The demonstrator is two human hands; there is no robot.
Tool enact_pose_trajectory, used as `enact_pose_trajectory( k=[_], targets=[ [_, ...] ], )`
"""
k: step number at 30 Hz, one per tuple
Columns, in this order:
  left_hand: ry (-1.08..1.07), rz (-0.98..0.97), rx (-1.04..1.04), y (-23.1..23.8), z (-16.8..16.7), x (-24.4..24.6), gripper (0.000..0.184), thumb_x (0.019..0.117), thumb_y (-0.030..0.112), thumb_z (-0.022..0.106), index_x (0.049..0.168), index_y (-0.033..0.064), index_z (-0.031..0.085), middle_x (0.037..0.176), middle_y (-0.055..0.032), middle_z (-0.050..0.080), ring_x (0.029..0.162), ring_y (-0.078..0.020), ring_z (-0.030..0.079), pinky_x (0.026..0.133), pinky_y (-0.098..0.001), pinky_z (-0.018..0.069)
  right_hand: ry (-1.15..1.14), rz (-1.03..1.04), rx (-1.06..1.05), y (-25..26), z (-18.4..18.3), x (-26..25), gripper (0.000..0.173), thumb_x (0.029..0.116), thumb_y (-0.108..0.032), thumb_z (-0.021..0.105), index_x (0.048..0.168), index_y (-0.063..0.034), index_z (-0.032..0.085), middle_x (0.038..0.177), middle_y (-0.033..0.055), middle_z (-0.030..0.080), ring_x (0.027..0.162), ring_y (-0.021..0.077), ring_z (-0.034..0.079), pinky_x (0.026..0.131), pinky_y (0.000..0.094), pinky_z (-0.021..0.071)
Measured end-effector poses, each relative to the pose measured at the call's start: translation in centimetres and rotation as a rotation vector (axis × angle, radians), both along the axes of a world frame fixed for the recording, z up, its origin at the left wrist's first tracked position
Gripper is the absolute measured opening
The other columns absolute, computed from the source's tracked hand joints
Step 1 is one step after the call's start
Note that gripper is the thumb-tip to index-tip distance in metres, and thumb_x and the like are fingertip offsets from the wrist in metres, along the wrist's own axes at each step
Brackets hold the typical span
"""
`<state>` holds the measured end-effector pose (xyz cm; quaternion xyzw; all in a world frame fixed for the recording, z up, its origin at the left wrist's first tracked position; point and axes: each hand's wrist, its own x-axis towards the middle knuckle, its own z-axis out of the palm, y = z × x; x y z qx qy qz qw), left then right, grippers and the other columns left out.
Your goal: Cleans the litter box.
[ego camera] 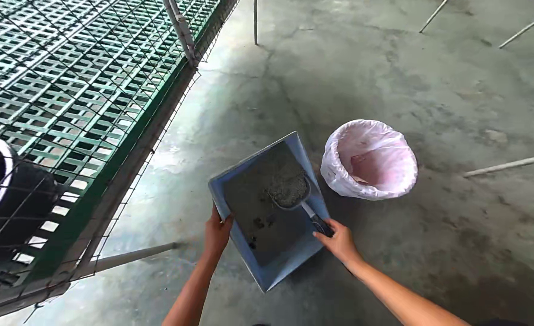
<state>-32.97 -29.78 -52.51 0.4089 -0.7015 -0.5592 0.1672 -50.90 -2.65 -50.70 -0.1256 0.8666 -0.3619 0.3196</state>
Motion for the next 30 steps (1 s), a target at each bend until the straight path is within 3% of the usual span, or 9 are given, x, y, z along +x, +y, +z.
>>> enact_pose_trajectory(
  k=[3,7,13,18,20,22,26,30],
  targets=[
    [-0.052,0.039,0.034,-1.1,-1.1,-0.5,0.077,0.0953,0.0,0.06,0.159,-0.007,0.017,0.134,-0.0319,0.059,0.119,-0.0326,0.065,0.103,-0.0438,0.0499,0.123,0.053,-0.083,-2.8,-1.7,-0.8,0.046,0.0858,-0.017,0.08,0.122,0.0088,0.067,0.107,0.0266,0.072,0.099,0.0364,0.071,0.093,0.0525,0.0544],
    [-0.066,0.101,0.148,-3.2,-4.0,-1.2,0.081,0.0953,-0.003,0.059,0.162,0.0002,0.012,0.146,-0.0312,0.05,0.131,-0.036,0.057,0.109,-0.0474,0.0455,0.133,0.081,-0.088,-3.9,-1.7,-0.8,0.044,0.0846,-0.017,0.082,0.119,0.0072,0.069,0.106,0.0241,0.073,0.099,0.0343,0.072,0.094,0.0511,0.0544],
    [-0.138,0.155,0.323,-6.0,-9.1,-1.7,0.079,0.1011,0.005,0.058,0.164,0.0107,0.011,0.144,-0.0312,0.05,0.117,-0.0419,0.062,0.092,-0.0561,0.0535,0.115,0.174,-0.014,-2.3,-1.8,-0.4,0.043,0.083,-0.02,0.082,0.117,0.0041,0.072,0.103,0.022,0.074,0.097,0.0333,0.073,0.093,0.0526,0.0551],
    [-0.027,0.308,0.597,-5.7,-9.6,-0.8,0.052,0.113,0.03,0.034,0.161,0.0137,0.025,0.146,-0.0269,0.049,0.12,-0.0372,0.059,0.094,-0.0525,0.0499,0.084,0.259,0.018,-2.2,-2.5,-0.3,0.037,0.0829,-0.02,0.08,0.111,0.0036,0.073,0.097,0.0209,0.074,0.091,0.0315,0.072,0.088,0.0514,0.0554],
    [-0.025,0.339,0.645,-4.3,-9.1,0.2,0.055,0.1134,0.039,0.025,0.154,0.0036,0.037,0.144,-0.0257,0.051,0.121,-0.0355,0.058,0.096,-0.053,0.0484,0.067,0.263,0.053,-2.3,-2.5,-0.3,0.039,0.0833,-0.021,0.08,0.113,0.0032,0.073,0.1,0.0213,0.074,0.094,0.033,0.072,0.09,0.0532,0.0549],
    [-0.057,0.34,0.673,-1.9,-8.7,1.2,0.061,0.1127,0.044,0.02,0.15,-0.0009,0.041,0.14,-0.0266,0.054,0.119,-0.0358,0.059,0.095,-0.0537,0.0488,0.072,0.223,0.038,-2.6,-2.8,0.3,0.038,0.083,-0.019,0.081,0.111,0.0048,0.073,0.098,0.0225,0.073,0.093,0.0342,0.071,0.089,0.0529,0.0547],
    [-0.096,0.335,0.756,3.5,-8.7,3.3,0.064,0.1121,0.046,0.015,0.157,0.0027,0.029,0.142,-0.0304,0.051,0.119,-0.0407,0.059,0.093,-0.0563,0.0489,0.045,0.268,0.046,-2.6,-2.6,0.1,0.04,0.0839,-0.022,0.08,0.113,0.0049,0.072,0.099,0.0232,0.073,0.094,0.0349,0.071,0.089,0.0538,0.0542],
    [-0.145,0.327,0.833,8.3,-9.1,4.9,0.065,0.1118,0.048,0.015,0.159,0.0031,0.025,0.147,-0.0314,0.046,0.123,-0.0427,0.056,0.096,-0.0568,0.0481,0.07,0.258,0.034,-2.8,-3.0,0.2,0.04,0.0837,-0.022,0.08,0.112,0.0044,0.072,0.098,0.0223,0.073,0.092,0.0341,0.071,0.088,0.0534,0.0548]
  ],
)
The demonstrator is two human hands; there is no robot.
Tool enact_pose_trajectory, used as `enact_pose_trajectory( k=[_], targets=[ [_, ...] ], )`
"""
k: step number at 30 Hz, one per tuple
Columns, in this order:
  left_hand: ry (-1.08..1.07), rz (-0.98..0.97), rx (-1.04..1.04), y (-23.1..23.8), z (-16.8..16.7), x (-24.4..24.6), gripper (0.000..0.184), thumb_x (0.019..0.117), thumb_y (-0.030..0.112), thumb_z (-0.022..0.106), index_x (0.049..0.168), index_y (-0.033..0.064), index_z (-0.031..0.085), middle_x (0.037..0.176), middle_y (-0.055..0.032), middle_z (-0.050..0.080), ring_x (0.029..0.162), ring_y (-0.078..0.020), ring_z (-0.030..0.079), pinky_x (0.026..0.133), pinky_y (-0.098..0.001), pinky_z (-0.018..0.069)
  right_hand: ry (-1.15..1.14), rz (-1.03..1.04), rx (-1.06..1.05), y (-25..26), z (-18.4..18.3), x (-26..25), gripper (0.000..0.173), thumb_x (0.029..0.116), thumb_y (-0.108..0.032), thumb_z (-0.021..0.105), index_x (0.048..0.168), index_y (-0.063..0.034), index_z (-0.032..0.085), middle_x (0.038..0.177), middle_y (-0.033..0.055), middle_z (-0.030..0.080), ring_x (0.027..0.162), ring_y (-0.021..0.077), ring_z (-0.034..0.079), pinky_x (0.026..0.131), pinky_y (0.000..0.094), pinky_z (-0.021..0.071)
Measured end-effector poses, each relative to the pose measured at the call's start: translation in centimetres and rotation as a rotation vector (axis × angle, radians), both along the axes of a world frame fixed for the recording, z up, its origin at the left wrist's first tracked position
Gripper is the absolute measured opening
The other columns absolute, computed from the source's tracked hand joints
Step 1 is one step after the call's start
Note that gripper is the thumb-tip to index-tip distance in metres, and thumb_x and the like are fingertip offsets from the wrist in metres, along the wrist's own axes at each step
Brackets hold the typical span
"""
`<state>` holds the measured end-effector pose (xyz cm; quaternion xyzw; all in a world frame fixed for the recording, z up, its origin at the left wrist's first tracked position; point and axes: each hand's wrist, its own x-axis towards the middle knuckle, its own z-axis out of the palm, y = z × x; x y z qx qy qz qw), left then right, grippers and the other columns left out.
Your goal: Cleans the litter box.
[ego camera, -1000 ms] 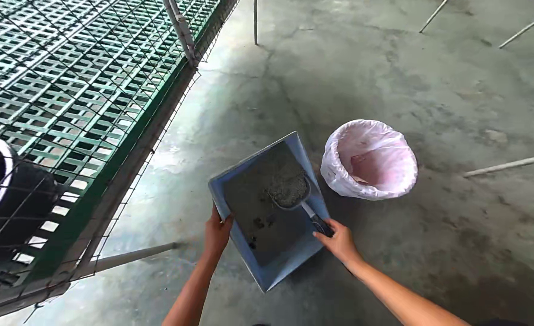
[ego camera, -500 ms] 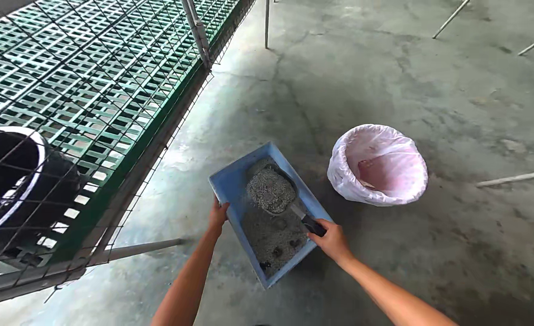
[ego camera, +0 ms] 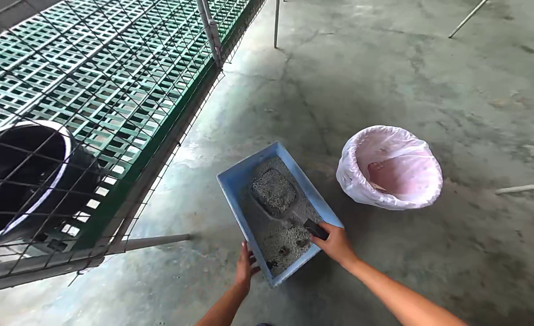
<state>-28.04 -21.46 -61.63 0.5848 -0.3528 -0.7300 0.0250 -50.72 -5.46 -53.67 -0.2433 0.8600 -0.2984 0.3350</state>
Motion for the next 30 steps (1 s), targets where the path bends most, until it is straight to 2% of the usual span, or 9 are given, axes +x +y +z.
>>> enact_pose_trajectory(
  k=[3,6,8,11,14,18,23,26,30],
  targets=[
    [0.039,-0.1,0.017,2.7,0.2,0.9,0.061,0.1129,0.04,0.024,0.164,0.0107,0.008,0.158,-0.0313,0.032,0.131,-0.0468,0.05,0.098,-0.06,0.0478,-0.007,-0.007,0.022,-0.2,0.8,-0.3,0.04,0.085,-0.022,0.08,0.114,0.0046,0.072,0.099,0.0233,0.073,0.093,0.0357,0.071,0.089,0.0552,0.0539],
    [0.045,-0.179,0.021,3.9,0.1,0.9,0.073,0.1094,0.026,0.047,0.164,0.0133,0.0,0.159,-0.0319,0.029,0.131,-0.047,0.05,0.097,-0.0604,0.0487,-0.001,0.012,0.007,-0.2,0.9,-0.1,0.04,0.085,-0.021,0.079,0.115,0.0049,0.071,0.1,0.0231,0.073,0.093,0.0342,0.071,0.089,0.0533,0.0547],
    [0.025,-0.214,0.008,3.9,-0.3,0.7,0.081,0.1048,0.02,0.058,0.163,0.0116,0.002,0.152,-0.0329,0.039,0.125,-0.0446,0.057,0.095,-0.0575,0.0514,-0.006,0.057,0.061,-0.2,1.3,-0.6,0.042,0.0857,-0.024,0.079,0.117,0.003,0.071,0.101,0.0224,0.073,0.096,0.035,0.071,0.09,0.0552,0.0538],
    [-0.011,-0.253,-0.027,3.9,-0.7,0.2,0.079,0.1,0.014,0.066,0.16,0.0049,0.014,0.141,-0.0326,0.05,0.118,-0.0415,0.061,0.094,-0.0551,0.0523,0.001,0.017,0.039,0.0,1.2,-0.6,0.041,0.0856,-0.023,0.079,0.115,0.0039,0.071,0.099,0.0229,0.073,0.094,0.0359,0.071,0.088,0.056,0.054],
    [-0.046,-0.275,-0.052,3.9,-1.0,0.0,0.081,0.0972,0.009,0.068,0.159,0.003,0.016,0.14,-0.033,0.051,0.12,-0.0426,0.059,0.097,-0.0561,0.0508,-0.013,0.076,0.084,0.3,1.4,-0.9,0.041,0.0863,-0.026,0.078,0.115,0.002,0.072,0.099,0.0222,0.073,0.094,0.0359,0.07,0.088,0.0568,0.0534],
    [-0.078,-0.317,-0.06,3.8,-1.1,-0.2,0.083,0.0975,0.006,0.067,0.159,0.0024,0.012,0.144,-0.033,0.048,0.125,-0.0429,0.057,0.101,-0.0557,0.0488,-0.029,0.059,0.082,0.6,1.9,-0.8,0.04,0.086,-0.022,0.079,0.115,0.0037,0.072,0.1,0.0226,0.073,0.095,0.035,0.071,0.09,0.0544,0.0538],
    [-0.099,-0.362,-0.108,3.8,-0.8,-0.3,0.076,0.0959,0.003,0.068,0.156,-0.0028,0.021,0.14,-0.0307,0.053,0.126,-0.0383,0.057,0.105,-0.0504,0.0471,-0.013,0.09,0.119,1.2,1.9,-0.7,0.038,0.0863,-0.023,0.078,0.114,0.0027,0.073,0.099,0.0228,0.073,0.094,0.0362,0.071,0.089,0.0567,0.0532],
    [-0.058,-0.398,-0.188,3.5,-0.9,0.1,0.075,0.0922,-0.001,0.068,0.154,-0.0055,0.025,0.143,-0.0313,0.049,0.131,-0.0378,0.053,0.111,-0.0478,0.0437,-0.008,0.128,0.153,1.3,1.9,-0.8,0.038,0.0873,-0.025,0.077,0.113,0.0021,0.072,0.098,0.0222,0.073,0.094,0.0362,0.07,0.088,0.0566,0.053],
    [-0.014,-0.383,-0.191,3.5,-0.5,0.0,0.077,0.0922,-0.005,0.065,0.155,-0.005,0.021,0.143,-0.0316,0.05,0.13,-0.0373,0.054,0.109,-0.0478,0.0444,-0.01,0.181,0.219,1.5,1.9,-1.0,0.041,0.0886,-0.027,0.076,0.117,0.0016,0.071,0.102,0.023,0.073,0.098,0.0378,0.07,0.09,0.0578,0.0523]
  ],
)
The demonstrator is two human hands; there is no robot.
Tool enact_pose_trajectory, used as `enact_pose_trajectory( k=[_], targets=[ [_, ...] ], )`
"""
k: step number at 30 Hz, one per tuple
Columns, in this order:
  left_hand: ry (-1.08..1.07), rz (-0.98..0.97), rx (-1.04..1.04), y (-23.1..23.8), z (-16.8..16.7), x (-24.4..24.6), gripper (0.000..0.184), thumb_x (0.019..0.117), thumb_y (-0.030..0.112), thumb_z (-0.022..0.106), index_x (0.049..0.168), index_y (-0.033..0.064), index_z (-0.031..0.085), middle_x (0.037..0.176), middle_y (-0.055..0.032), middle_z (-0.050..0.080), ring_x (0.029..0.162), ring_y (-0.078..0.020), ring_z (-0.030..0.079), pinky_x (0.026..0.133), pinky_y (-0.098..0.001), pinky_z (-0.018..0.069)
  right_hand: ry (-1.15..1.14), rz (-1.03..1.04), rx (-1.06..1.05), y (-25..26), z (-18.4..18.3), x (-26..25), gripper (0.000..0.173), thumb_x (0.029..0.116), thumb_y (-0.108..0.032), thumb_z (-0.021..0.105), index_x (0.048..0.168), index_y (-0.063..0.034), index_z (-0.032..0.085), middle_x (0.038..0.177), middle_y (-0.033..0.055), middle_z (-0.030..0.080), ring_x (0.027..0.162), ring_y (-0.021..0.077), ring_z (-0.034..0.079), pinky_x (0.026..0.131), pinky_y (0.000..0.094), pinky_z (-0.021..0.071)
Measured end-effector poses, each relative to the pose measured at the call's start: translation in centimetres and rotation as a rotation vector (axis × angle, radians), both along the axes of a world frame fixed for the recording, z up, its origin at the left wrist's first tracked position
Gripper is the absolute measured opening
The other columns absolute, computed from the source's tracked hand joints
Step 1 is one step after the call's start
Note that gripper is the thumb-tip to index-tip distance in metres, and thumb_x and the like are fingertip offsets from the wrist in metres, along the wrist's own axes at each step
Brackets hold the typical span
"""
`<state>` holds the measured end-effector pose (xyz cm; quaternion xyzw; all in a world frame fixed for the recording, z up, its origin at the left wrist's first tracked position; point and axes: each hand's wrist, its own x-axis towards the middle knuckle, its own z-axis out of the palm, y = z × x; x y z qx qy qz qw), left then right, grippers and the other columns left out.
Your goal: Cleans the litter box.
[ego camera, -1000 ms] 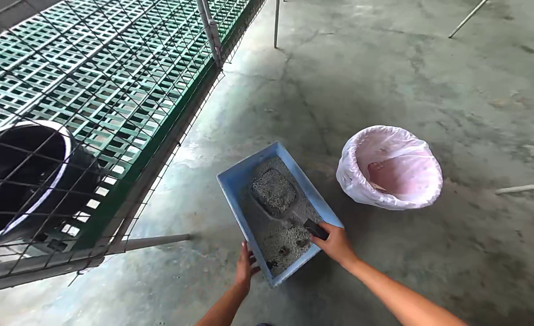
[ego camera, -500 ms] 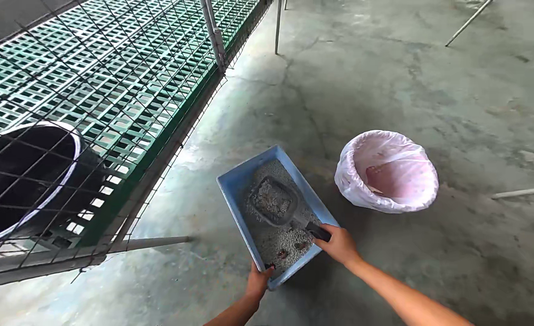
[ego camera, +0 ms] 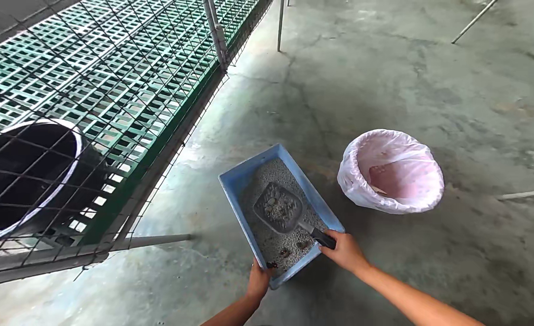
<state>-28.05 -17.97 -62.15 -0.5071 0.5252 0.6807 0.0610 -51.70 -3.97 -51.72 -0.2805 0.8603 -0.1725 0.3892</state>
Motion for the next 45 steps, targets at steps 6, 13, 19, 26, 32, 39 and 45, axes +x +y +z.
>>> enact_pose_trajectory(
  k=[6,13,19,26,32,39,45],
  targets=[
    [0.011,0.075,0.004,-1.2,2.0,-1.1,0.072,0.0923,-0.004,0.063,0.154,-0.0033,0.026,0.133,-0.0308,0.057,0.118,-0.0381,0.061,0.098,-0.0526,0.0503,-0.051,0.045,0.07,-0.3,1.2,-0.4,0.042,0.0891,-0.03,0.077,0.118,0.0006,0.071,0.105,0.0228,0.072,0.102,0.0371,0.069,0.094,0.0569,0.0509],
    [0.083,0.164,0.037,-7.7,9.3,-3.5,0.046,0.1001,0.002,0.055,0.143,-0.0046,0.04,0.111,-0.0222,0.061,0.085,-0.023,0.063,0.073,-0.0384,0.0544,-0.162,-0.313,-0.411,0.7,8.0,-1.8,0.033,0.0803,-0.008,0.077,0.11,0.0046,0.068,0.073,0.0018,0.067,0.052,0.0047,0.057,0.051,0.0233,0.0507],
    [0.114,0.164,0.086,-9.7,12.6,-4.3,0.045,0.1032,0.006,0.05,0.146,-0.0011,0.037,0.11,-0.0219,0.061,0.085,-0.024,0.066,0.072,-0.0385,0.0578,-0.434,-0.872,-0.697,5.1,9.9,-4.3,0.021,0.0894,-0.011,0.042,0.1,-0.0103,0.06,0.057,-0.0083,0.058,0.043,0.0013,0.053,0.041,0.0165,0.0466],
    [0.03,-0.113,-0.06,-5.9,0.1,-2.4,0.09,0.0907,0.007,0.069,0.159,-0.0022,0.012,0.128,-0.0325,0.06,0.113,-0.0395,0.065,0.097,-0.0539,0.0514,-0.879,-1.298,-0.828,8.1,8.5,-7.7,0.052,0.1076,-0.044,0.016,0.091,-0.0171,0.057,0.054,-0.0107,0.05,0.038,-0.0036,0.047,0.037,0.0106,0.0403],
    [-0.023,-0.081,-0.192,-12.5,-1.4,-4.7,0.092,0.0954,0.023,0.072,0.163,0.0058,0.012,0.133,-0.034,0.058,0.117,-0.0459,0.063,0.099,-0.0598,0.0498,-0.505,-0.976,-0.686,8.3,11.8,-6.7,0.039,0.103,-0.022,0.021,0.097,-0.0141,0.059,0.056,-0.0069,0.056,0.041,0.0018,0.052,0.038,0.016,0.0448],
    [0.174,0.078,-0.173,-18.7,-0.5,-7.6,0.096,0.0936,-0.006,0.062,0.165,0.0154,0.001,0.148,-0.0332,0.044,0.114,-0.042,0.061,0.089,-0.054,0.0534,-0.357,-0.581,-0.148,5.8,10.7,-0.6,0.023,0.0935,0.007,0.063,0.116,0.0048,0.058,0.071,0.0009,0.061,0.053,0.0058,0.057,0.051,0.0204,0.0509],
    [0.344,0.066,-0.349,-15.5,3.8,-5.7,0.097,0.0854,-0.016,0.06,0.162,0.0012,0.003,0.155,-0.0317,0.037,0.135,-0.0344,0.053,0.11,-0.0433,0.0454,-0.278,-0.41,0.244,4.5,3.5,-1.2,0.034,0.096,-0.015,0.073,0.122,0.0033,0.061,0.08,0.0089,0.061,0.057,0.0136,0.055,0.057,0.0299,0.0503]
  ],
)
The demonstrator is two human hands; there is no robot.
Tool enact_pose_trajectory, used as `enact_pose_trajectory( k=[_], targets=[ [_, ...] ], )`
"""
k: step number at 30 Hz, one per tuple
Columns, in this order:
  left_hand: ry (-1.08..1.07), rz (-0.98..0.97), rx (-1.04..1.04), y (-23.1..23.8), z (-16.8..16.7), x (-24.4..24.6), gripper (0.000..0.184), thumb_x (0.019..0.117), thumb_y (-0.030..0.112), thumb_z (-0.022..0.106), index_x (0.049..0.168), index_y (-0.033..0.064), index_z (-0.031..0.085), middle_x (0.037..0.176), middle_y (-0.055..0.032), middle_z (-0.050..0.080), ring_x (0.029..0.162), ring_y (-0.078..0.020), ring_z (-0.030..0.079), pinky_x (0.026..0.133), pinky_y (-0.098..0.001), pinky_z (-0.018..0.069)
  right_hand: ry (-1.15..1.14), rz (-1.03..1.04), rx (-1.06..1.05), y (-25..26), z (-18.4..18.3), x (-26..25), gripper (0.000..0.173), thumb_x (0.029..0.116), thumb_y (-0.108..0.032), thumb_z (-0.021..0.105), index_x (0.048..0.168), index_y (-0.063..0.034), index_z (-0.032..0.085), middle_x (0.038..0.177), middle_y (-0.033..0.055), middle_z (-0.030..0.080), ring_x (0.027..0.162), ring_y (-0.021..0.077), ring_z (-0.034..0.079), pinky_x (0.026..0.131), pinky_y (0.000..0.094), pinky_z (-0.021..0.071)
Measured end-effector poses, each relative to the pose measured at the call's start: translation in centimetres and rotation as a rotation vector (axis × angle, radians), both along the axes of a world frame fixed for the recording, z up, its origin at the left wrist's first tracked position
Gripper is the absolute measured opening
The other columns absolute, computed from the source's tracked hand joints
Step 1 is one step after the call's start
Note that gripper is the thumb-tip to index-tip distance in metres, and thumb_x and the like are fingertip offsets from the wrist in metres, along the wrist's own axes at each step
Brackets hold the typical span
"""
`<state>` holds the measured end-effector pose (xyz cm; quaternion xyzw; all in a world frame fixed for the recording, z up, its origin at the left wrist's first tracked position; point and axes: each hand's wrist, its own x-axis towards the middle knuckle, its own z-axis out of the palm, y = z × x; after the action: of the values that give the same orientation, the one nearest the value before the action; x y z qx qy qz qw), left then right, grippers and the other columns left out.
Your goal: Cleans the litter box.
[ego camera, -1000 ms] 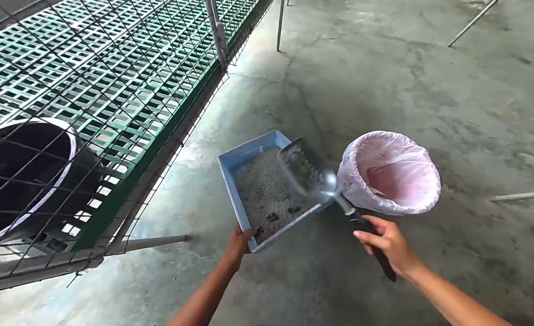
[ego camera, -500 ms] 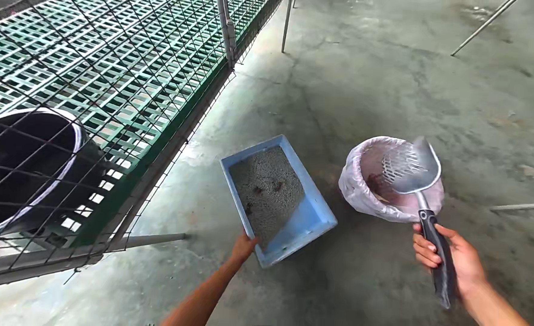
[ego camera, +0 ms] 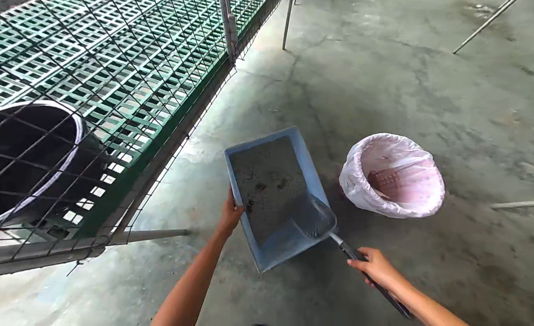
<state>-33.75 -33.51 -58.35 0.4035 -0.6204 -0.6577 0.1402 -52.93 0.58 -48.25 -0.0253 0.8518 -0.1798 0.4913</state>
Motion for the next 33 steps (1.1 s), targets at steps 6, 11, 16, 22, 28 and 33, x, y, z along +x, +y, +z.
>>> enact_pose_trajectory(
  k=[6,11,16,22,28,33],
  targets=[
    [0.039,-0.097,-0.205,3.1,4.1,0.4,0.091,0.0841,-0.01,0.063,0.16,-0.0062,0.013,0.155,-0.0326,0.038,0.134,-0.0362,0.054,0.106,-0.0436,0.0491,0.277,0.228,-0.295,-4.8,0.3,0.3,0.037,0.0907,-0.018,0.077,0.118,0.0055,0.069,0.104,0.0245,0.071,0.09,0.0343,0.07,0.085,0.0531,0.0554],
    [-0.003,-0.113,-0.261,2.9,4.4,0.0,0.095,0.0818,-0.008,0.066,0.16,-0.0064,0.013,0.155,-0.0341,0.037,0.139,-0.0418,0.047,0.114,-0.0489,0.0411,0.264,0.135,-0.46,-9.6,-0.3,2.9,0.037,0.0906,-0.018,0.078,0.119,0.005,0.069,0.1,0.0204,0.072,0.08,0.0257,0.069,0.078,0.0436,0.057],
    [-0.009,0.011,-0.02,1.7,2.0,0.6,0.1,0.0858,-0.015,0.061,0.163,0.0032,0.0,0.158,-0.0301,0.034,0.135,-0.0349,0.053,0.109,-0.0441,0.0469,0.29,0.053,-0.545,-9.4,-1.4,3.1,0.035,0.088,-0.012,0.078,0.117,0.0057,0.07,0.092,0.0161,0.072,0.066,0.0158,0.064,0.067,0.0346,0.0555],
    [-0.178,0.126,0.213,0.1,-1.8,1.2,0.097,0.0939,-0.009,0.06,0.164,0.0161,-0.001,0.154,-0.03,0.038,0.113,-0.0395,0.061,0.087,-0.0507,0.0534,0.329,0.168,-0.503,-7.7,-1.6,1.7,0.034,0.0865,-0.015,0.079,0.115,0.0037,0.072,0.096,0.0186,0.074,0.081,0.0244,0.07,0.08,0.0447,0.0567],
    [-0.114,0.292,0.375,-0.2,-3.0,1.9,0.069,0.1017,0.0,0.048,0.163,0.014,0.018,0.151,-0.028,0.042,0.122,-0.0405,0.055,0.091,-0.0558,0.0499,0.29,0.183,-0.45,-7.8,-2.9,2.3,0.036,0.0868,-0.017,0.078,0.116,0.0044,0.072,0.097,0.0207,0.073,0.084,0.0292,0.071,0.082,0.0491,0.0563],
    [-0.099,0.323,0.381,1.6,-2.8,3.1,0.05,0.111,0.016,0.034,0.16,0.0119,0.027,0.141,-0.0296,0.051,0.114,-0.0383,0.06,0.088,-0.0531,0.0508,0.259,0.185,-0.433,-7.8,-3.6,3.0,0.035,0.0884,-0.019,0.078,0.114,0.0041,0.072,0.097,0.021,0.073,0.086,0.0296,0.07,0.083,0.0492,0.0556]
  ],
)
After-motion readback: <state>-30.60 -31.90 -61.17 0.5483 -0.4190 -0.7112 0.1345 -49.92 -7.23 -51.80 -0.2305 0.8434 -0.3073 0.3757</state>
